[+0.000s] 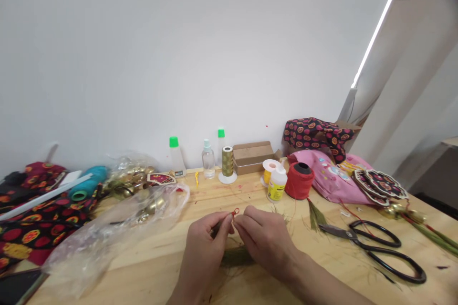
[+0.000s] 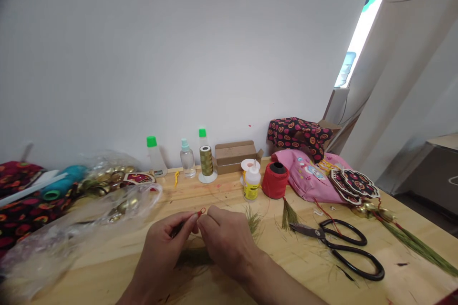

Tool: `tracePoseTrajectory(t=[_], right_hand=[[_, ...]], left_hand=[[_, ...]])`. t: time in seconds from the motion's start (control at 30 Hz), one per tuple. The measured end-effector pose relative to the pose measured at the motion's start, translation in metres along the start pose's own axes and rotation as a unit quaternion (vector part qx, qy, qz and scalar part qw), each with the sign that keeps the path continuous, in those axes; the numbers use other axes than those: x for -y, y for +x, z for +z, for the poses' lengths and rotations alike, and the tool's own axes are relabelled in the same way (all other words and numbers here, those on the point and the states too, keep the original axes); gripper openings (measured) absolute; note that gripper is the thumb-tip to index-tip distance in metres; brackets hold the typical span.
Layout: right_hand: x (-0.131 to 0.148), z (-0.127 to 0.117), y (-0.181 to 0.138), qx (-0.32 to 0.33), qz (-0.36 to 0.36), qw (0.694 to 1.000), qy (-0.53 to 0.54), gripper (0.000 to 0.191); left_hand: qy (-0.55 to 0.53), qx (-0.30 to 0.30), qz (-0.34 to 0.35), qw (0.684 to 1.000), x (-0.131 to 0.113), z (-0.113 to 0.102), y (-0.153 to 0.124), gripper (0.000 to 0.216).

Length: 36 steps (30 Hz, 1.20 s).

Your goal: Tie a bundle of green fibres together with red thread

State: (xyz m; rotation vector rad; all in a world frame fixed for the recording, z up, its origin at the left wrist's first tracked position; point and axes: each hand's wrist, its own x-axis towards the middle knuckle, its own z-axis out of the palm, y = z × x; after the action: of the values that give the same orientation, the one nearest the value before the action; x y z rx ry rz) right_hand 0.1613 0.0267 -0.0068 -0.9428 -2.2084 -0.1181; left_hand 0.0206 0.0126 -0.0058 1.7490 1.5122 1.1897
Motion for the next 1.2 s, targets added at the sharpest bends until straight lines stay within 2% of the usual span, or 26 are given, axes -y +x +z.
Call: tracePoseTrajectory(t=[0.1, 0.17, 0.27, 0.33, 0.4, 0.5, 0.57, 0.6, 0.67, 0.73, 0.77, 0.87, 0.93, 0.97, 1.07, 1.2], right_hand=[[-0.004, -0.004, -0.001, 0.013, -0.027, 0.999, -0.042, 0.024], [-0.007, -0.007, -0.001, 0.031, -0.019, 0.999, -0.018, 0.024], [-0.012, -0.01, 0.003, 0.045, 0.019, 0.995, 0.083, 0.022], [-0.016, -0.011, 0.006, 0.06, 0.067, 0.981, 0.172, 0.019], [-0.019, -0.011, 0.008, 0.092, 0.149, 0.946, 0.272, 0.016], [-0.024, -0.008, 0.008, 0.141, 0.283, 0.845, 0.432, 0.017], [-0.025, -0.005, 0.007, 0.146, 0.332, 0.782, 0.506, 0.02], [-0.025, -0.004, 0.006, 0.143, 0.345, 0.762, 0.53, 0.022], [-0.023, -0.001, 0.005, 0.131, 0.352, 0.745, 0.552, 0.024], [-0.02, 0.002, 0.005, 0.116, 0.343, 0.756, 0.545, 0.026], [-0.019, 0.003, 0.005, 0.106, 0.334, 0.773, 0.528, 0.026], [-0.013, 0.005, 0.004, 0.073, 0.269, 0.867, 0.413, 0.021], [-0.01, 0.003, 0.003, 0.061, 0.182, 0.933, 0.305, 0.019], [-0.008, 0.001, 0.002, 0.062, 0.136, 0.956, 0.254, 0.019], [-0.004, -0.008, 0.001, 0.088, 0.042, 0.986, 0.137, 0.02], [-0.003, -0.016, 0.001, 0.095, -0.001, 0.994, 0.045, 0.021]], left_hand=[[0.046, 0.048, 0.043, 0.997, -0.004, -0.004, 0.0, 0.027], [0.072, 0.079, 0.075, 0.991, -0.007, -0.006, 0.001, 0.027], [0.099, 0.108, 0.111, 0.983, -0.01, -0.009, 0.001, 0.026], [0.098, 0.13, 0.124, 0.979, -0.01, -0.01, 0.002, 0.026], [0.089, 0.144, 0.127, 0.977, -0.009, -0.009, 0.001, 0.026], [0.066, 0.149, 0.115, 0.98, -0.008, -0.007, 0.0, 0.026], [0.05, 0.145, 0.103, 0.983, -0.007, -0.005, 0.0, 0.026], [0.041, 0.14, 0.097, 0.985, -0.006, -0.004, 0.0, 0.026], [0.024, 0.125, 0.083, 0.988, -0.005, -0.004, 0.0, 0.027], [0.006, 0.101, 0.063, 0.993, -0.003, -0.003, 0.001, 0.028], [-0.001, 0.088, 0.052, 0.995, -0.003, -0.003, 0.001, 0.028], [-0.012, 0.051, 0.021, 0.998, -0.002, -0.004, 0.002, 0.026], [-0.019, 0.03, 0.007, 0.999, -0.001, -0.005, 0.003, 0.026], [-0.022, 0.02, 0.002, 1.0, -0.001, -0.005, 0.003, 0.026], [-0.016, 0.002, -0.006, 1.0, 0.0, -0.006, 0.004, 0.025], [0.016, 0.016, 0.021, 1.0, -0.001, -0.008, 0.004, 0.023]])
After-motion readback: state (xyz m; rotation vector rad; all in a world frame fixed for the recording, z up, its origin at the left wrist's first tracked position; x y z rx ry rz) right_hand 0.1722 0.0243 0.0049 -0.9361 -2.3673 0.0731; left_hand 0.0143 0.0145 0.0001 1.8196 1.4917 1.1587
